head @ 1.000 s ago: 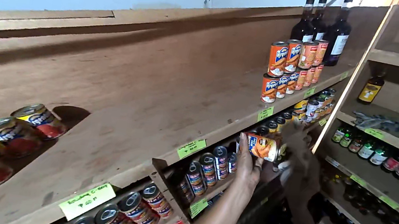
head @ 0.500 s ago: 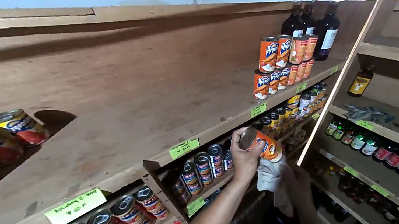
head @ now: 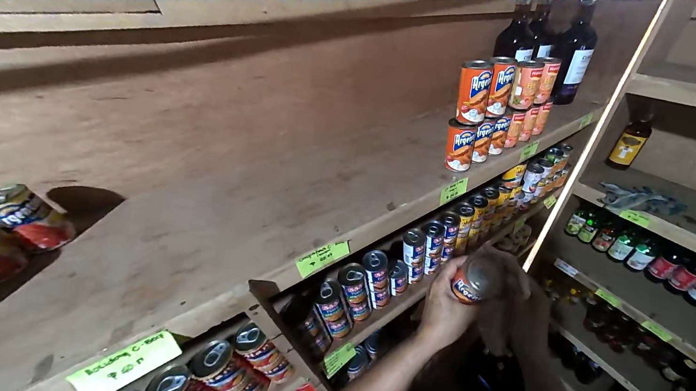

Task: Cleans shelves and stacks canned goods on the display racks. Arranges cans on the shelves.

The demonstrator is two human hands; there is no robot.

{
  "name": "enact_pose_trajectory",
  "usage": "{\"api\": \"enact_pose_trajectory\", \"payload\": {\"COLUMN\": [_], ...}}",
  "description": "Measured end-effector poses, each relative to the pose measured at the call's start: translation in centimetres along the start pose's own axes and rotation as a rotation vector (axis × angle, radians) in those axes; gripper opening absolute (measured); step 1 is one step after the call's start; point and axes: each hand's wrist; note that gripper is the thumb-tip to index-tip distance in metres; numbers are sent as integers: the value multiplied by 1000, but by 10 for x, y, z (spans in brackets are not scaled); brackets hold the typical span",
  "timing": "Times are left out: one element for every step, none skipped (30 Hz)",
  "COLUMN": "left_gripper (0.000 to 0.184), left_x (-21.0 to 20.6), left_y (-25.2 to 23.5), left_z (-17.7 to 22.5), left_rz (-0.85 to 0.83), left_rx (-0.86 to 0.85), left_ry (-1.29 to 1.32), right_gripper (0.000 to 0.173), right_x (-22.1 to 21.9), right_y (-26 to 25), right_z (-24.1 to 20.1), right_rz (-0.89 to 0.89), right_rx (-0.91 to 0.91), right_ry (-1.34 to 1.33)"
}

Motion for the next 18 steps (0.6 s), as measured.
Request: {"api": "enact_pose_trajectory", "payload": {"left_gripper": [70, 70, 67, 60, 51, 46, 47, 53, 61, 68, 71, 72, 69, 66, 65, 65, 67, 70], "left_x": [7, 12, 15, 16, 16, 17, 19, 23, 28, 32, 34, 33, 31, 28, 26, 27, 29, 32], "left_y": [-1, -2, -2, -1, 0, 1, 1, 1, 0, 1, 1, 1, 2, 3, 4, 3, 2, 2], "left_z": [-1, -2, -4, -5, -6, -7, -9, -11, -11, -12, -13, -14, -15, -15, -14, -13, -13, -12], "left_rz": [-46, -83, -112, -134, -145, -160, -168, -184, -203, -219, -237, -256, -276, -284, -283, -281, -288, -309], "left_rx": [11, 24, 27, 22, 15, 26, 46, 83, 113, 113, 105, 97, 91, 86, 94, 113, 147, 183], "left_ry": [-57, -122, -201, -287, -353, -375, -357, -304, -244, -212, -209, -221, -236, -250, -251, -243, -225, -200], "right_gripper": [30, 37, 44, 43, 35, 30, 27, 24, 23, 22, 22, 21, 20, 19, 19, 20, 21, 21], "right_x": [8, 13, 14, 9, 0, -5, -5, -1, 5, 11, 14, 12, 8, 2, -1, -1, 2, 7], "right_y": [-4, -6, -6, -5, -4, -4, -5, -7, -10, -13, -17, -20, -21, -19, -18, -17, -18, -19], "right_z": [-5, -14, -22, -27, -26, -23, -21, -23, -27, -32, -36, -38, -39, -38, -35, -34, -34, -34], "right_rz": [-26, -77, -175, -264, -299, -319, -355, -410, -466, -518, -540, -533, -512, -485, -472, -500, -567, -638], "right_rx": [79, 163, 258, 356, 476, 568, 611, 605, 567, 504, 449, 423, 424, 451, 492, 524, 545, 559], "right_ry": [75, 162, 261, 374, 476, 550, 591, 612, 631, 658, 691, 715, 719, 703, 677, 647, 620, 601]}}
Point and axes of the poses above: each hand's wrist, its own y-axis away from the middle knuckle, its own x-axis out of the back of the hand, z = x × y, and after that the axes turned 5 degrees about -x, right-handed
